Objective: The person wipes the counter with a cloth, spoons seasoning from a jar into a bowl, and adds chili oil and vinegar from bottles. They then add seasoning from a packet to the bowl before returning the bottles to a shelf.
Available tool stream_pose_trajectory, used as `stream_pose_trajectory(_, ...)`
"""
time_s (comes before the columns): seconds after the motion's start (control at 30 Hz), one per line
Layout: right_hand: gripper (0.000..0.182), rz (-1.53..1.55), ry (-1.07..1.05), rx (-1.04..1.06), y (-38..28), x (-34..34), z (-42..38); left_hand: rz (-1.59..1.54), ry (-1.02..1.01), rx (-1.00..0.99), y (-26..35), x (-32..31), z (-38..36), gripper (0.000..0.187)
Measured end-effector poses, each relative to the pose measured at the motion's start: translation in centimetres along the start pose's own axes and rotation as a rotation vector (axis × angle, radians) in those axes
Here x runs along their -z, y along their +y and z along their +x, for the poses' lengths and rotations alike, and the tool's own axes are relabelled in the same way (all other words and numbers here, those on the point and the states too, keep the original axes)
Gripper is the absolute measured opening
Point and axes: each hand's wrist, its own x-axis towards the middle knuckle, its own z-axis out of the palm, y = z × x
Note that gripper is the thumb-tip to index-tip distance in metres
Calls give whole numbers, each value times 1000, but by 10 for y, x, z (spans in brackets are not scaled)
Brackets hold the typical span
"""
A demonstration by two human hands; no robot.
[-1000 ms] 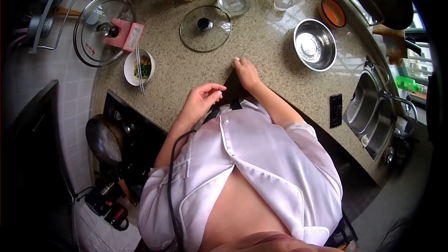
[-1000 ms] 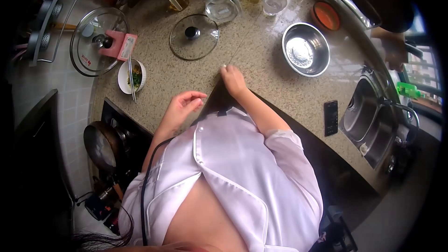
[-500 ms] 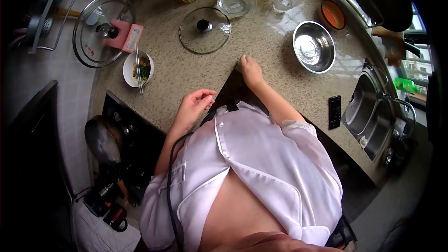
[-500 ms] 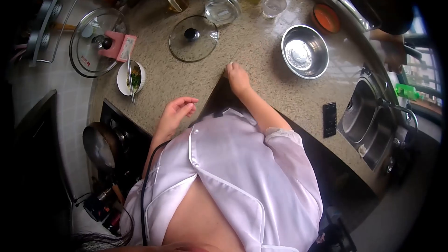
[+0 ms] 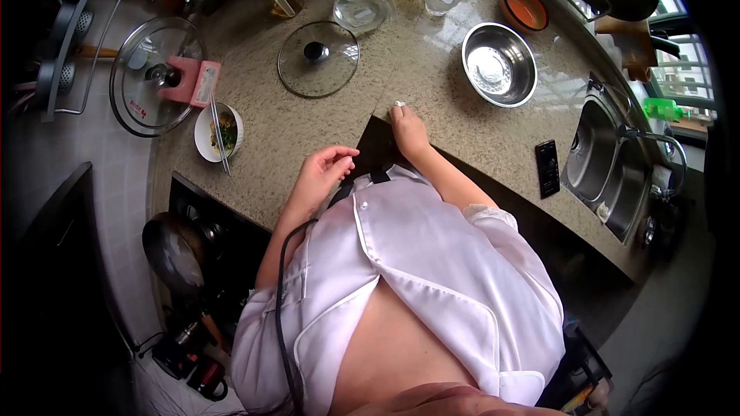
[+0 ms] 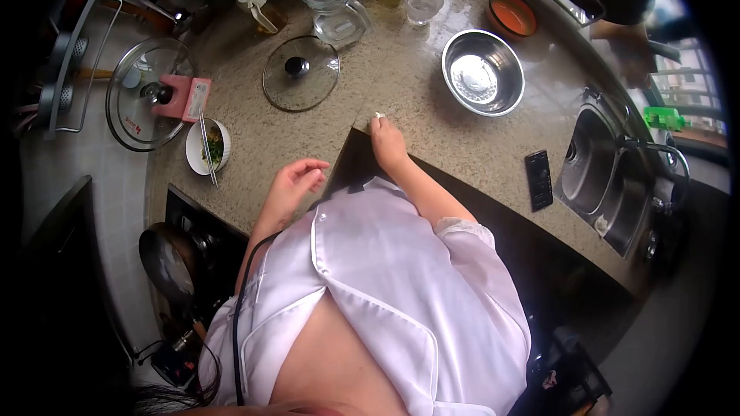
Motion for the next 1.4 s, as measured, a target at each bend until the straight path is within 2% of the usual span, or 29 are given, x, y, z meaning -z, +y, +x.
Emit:
stream_pose_trajectory(0.1,12,72,2,22,20,13,-15,9,-13,-4,4,-1,5,21)
stream_pose_trajectory(0.2,25,45,50,-61,58,48,-61,15,-18,-12,9,-2,9,21)
stream_pose_trajectory(0.27,18,-32,181,-153,103,67,-92,14,-6,-2,9,-2,9,21)
stream_pose_trajectory(0.37,8,-108,313,-485,165,97,-122,18,-26,-19,5,-3,9,21)
stream_pose_trajectory(0.5,9,-184,345,-598,169,97,-108,6,-69,20,-1,-5,12,22)
stream_pose_trajectory(0.67,13,49,324,-394,112,69,-65,39,-35,-16,-1,-9,15,20)
stream_pose_trajectory(0.73,19,46,253,-423,108,66,-56,44,-26,-22,-1,-11,14,21)
stream_pose_trajectory(0.83,52,77,214,-345,112,68,-58,0,7,-17,-7,-9,12,21)
stream_pose_trajectory(0.87,58,45,73,-419,103,82,-57,-23,34,-32,-12,-7,10,21)
stream_pose_trajectory(0.93,63,-95,-84,-431,105,92,-56,-58,80,-75,-22,-3,4,21)
stream_pose_trajectory(1.03,67,-132,-151,-380,95,108,-39,-87,179,-110,-30,4,-3,21)
stream_pose_trajectory(1.07,56,-125,-37,-270,91,107,-33,-98,223,-112,-31,4,-6,21)
stream_pose_trajectory(1.1,56,-120,-31,-246,87,108,-24,-100,243,-128,-35,5,-7,21)
stream_pose_trajectory(1.17,39,113,-202,-74,73,111,6,-108,316,-134,-47,8,-11,17)
stream_pose_trajectory(1.2,26,242,-178,18,48,121,21,-113,330,-146,-53,8,-12,17)
stream_pose_trajectory(1.3,25,387,-326,181,0,126,63,-93,347,-114,-58,8,-22,21)
stream_pose_trajectory(1.4,24,466,-319,351,-62,139,105,-130,384,-131,-67,10,-32,21)
